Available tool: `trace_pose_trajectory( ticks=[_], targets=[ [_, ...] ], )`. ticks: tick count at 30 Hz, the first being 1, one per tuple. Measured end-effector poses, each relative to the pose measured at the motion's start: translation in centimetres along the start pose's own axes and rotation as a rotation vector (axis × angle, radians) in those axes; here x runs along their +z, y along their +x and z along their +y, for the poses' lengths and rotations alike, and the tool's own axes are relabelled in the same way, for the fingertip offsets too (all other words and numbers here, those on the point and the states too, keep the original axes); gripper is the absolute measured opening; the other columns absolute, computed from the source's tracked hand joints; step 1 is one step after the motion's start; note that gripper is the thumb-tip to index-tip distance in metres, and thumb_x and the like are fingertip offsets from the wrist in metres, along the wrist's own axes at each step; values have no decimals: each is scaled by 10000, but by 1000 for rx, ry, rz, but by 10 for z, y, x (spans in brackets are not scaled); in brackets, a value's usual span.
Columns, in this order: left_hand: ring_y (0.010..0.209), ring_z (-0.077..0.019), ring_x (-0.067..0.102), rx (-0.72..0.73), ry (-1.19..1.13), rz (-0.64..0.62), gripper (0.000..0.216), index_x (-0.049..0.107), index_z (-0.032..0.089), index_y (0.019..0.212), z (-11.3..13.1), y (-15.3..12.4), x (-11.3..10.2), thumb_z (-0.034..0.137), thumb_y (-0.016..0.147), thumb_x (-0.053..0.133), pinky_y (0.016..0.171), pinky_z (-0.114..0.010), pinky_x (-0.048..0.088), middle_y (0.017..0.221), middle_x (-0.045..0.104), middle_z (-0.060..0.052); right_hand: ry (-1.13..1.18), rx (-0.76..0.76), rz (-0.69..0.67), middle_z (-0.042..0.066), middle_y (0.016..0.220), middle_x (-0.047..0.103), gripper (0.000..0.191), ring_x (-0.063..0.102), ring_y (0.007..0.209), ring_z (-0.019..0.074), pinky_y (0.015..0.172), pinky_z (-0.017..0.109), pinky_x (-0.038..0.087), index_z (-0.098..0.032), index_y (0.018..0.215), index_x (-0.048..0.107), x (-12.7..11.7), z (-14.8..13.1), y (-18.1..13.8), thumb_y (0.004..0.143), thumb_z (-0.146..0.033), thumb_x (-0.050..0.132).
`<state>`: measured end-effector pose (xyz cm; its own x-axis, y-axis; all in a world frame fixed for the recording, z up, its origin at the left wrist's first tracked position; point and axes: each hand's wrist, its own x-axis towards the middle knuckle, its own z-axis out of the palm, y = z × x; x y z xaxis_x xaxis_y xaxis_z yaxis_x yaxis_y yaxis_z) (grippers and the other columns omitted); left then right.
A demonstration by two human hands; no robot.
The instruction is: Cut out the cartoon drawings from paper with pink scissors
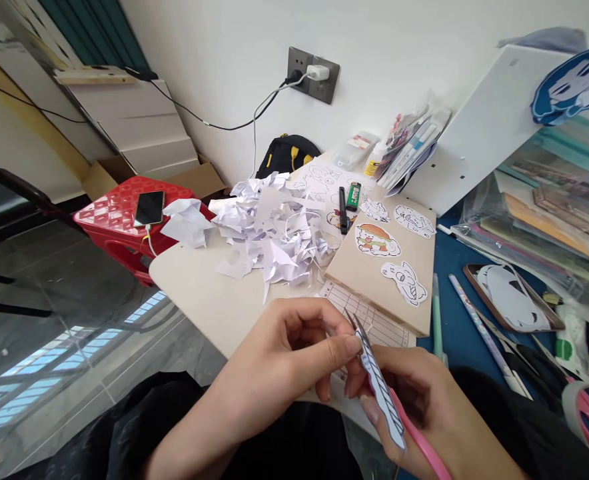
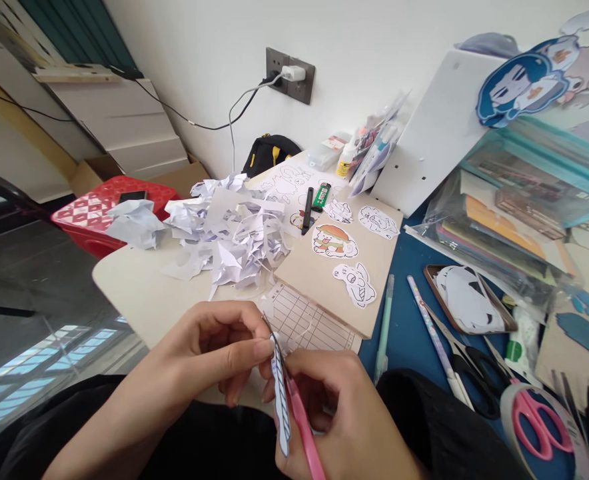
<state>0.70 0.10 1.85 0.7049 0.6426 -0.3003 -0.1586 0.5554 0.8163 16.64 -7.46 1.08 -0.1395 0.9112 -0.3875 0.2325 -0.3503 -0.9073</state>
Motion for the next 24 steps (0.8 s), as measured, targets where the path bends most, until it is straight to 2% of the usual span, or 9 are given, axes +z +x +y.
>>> trace_pose_trajectory(
  ticks=[13, 24],
  targets=[
    [483, -52, 484, 11, -24, -4, 143, 644, 122, 655, 0, 2, 0, 78, 779, 700, 465, -112, 394, 507, 580, 54, -71, -10, 24, -23, 661, 487, 199, 449, 631, 162, 617, 248, 420, -194, 610, 524, -1, -1, -1, 562, -2, 499],
    [478, -64, 493, -5, 8, -21, 150, 638, 143, 659, 1, 2, -1, 99, 784, 708, 456, -133, 373, 505, 580, 51, -18, -17, 17, -5, 693, 543, 161, 504, 678, 190, 671, 278, 454, -198, 612, 516, 0, -1, -1, 605, -38, 524]
  ],
)
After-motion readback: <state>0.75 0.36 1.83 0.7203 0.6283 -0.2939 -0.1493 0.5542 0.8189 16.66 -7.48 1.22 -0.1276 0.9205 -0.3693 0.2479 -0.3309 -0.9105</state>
